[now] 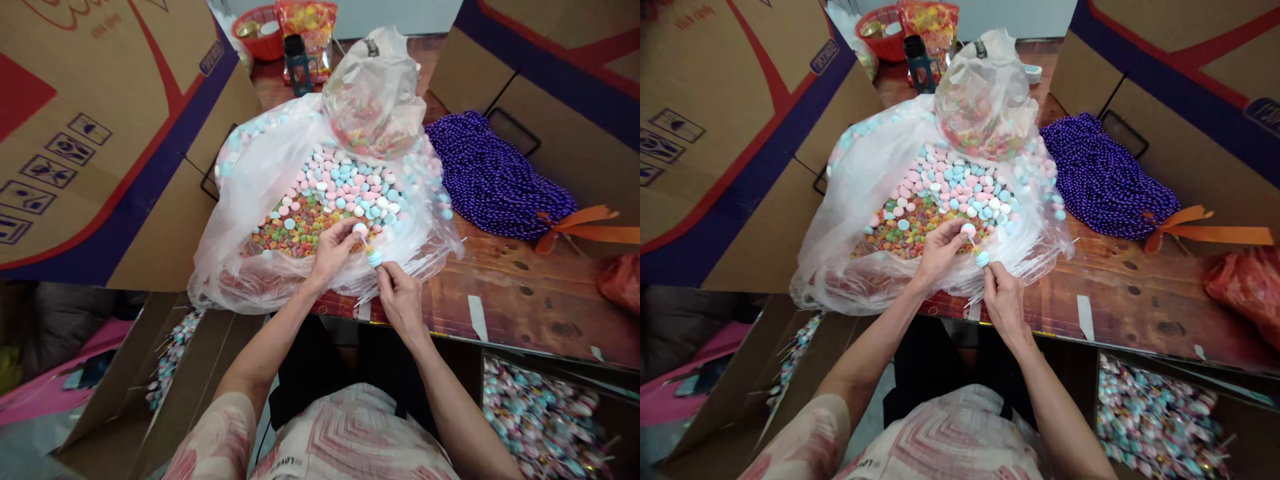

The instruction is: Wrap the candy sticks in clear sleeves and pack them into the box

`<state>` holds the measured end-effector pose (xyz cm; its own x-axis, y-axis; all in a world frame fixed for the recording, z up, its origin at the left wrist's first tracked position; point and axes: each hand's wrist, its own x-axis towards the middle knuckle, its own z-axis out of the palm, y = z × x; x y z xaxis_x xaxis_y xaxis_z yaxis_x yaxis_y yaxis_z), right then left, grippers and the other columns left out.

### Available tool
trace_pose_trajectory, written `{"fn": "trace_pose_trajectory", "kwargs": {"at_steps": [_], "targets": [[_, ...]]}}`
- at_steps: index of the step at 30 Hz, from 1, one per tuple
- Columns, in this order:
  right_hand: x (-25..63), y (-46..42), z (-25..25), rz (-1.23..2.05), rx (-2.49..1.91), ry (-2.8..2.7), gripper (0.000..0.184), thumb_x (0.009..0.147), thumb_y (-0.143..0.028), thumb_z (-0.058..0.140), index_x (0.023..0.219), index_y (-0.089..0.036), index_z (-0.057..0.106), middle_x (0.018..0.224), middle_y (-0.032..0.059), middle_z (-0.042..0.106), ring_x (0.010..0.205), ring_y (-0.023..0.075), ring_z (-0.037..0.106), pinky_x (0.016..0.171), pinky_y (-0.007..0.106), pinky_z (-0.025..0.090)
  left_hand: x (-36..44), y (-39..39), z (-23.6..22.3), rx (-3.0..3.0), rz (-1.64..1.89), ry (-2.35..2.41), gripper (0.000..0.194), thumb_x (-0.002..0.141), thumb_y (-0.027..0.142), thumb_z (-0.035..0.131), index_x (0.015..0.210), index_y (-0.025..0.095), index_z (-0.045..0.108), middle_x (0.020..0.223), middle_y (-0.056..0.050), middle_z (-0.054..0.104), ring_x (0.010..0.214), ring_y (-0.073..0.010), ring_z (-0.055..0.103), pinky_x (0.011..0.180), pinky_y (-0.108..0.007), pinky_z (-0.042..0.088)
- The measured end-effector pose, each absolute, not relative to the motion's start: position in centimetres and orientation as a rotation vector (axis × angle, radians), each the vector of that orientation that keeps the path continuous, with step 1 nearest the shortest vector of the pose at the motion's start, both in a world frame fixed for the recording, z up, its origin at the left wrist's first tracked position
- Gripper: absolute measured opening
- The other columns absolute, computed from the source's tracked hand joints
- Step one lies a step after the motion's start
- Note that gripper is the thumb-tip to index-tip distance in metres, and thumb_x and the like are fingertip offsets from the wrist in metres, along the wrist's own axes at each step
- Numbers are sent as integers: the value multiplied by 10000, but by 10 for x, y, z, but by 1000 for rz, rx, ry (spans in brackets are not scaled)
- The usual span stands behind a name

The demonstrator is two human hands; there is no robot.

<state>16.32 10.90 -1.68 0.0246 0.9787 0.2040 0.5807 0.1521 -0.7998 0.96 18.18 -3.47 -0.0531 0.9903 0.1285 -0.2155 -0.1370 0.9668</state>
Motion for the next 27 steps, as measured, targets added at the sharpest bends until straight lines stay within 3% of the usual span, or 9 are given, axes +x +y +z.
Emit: {"fn": "trace_pose_trajectory", "kwargs": {"at_steps": [6, 11, 27], "targets": [[159, 112, -8, 683, -1557, -1654, 261, 901, -302, 496, 664, -205, 544, 528, -67, 352, 505, 97, 348, 535, 246, 277, 12, 173, -42, 1544, 1532, 1255, 199, 885, 287, 680, 1048, 201, 754, 1013, -67, 755, 946, -184, 690, 869, -298, 527], [150, 110, -15, 766, -1538, -1566, 271, 915, -331, 490, 671, -214, 509, 530, -65, 390, 499, 104, 382, 541, 258, 292, 14, 163, -41, 1700, 1568, 1379, 200, 924, 245, 633, 1071, 210, 763, 976, -65, 753, 884, -164, 691, 807, -270, 533], [149, 129, -16, 824, -1516, -1488, 289, 893, -362, 506, 647, -212, 513, 538, -54, 455, 508, 108, 407, 536, 258, 312, 7, 154, -34, 1764, 1414, 1212, 289, 969, 284, 557, 1167, 185, 743, 1085, -103, 756, 992, -188, 708, 877, -292, 541]]}}
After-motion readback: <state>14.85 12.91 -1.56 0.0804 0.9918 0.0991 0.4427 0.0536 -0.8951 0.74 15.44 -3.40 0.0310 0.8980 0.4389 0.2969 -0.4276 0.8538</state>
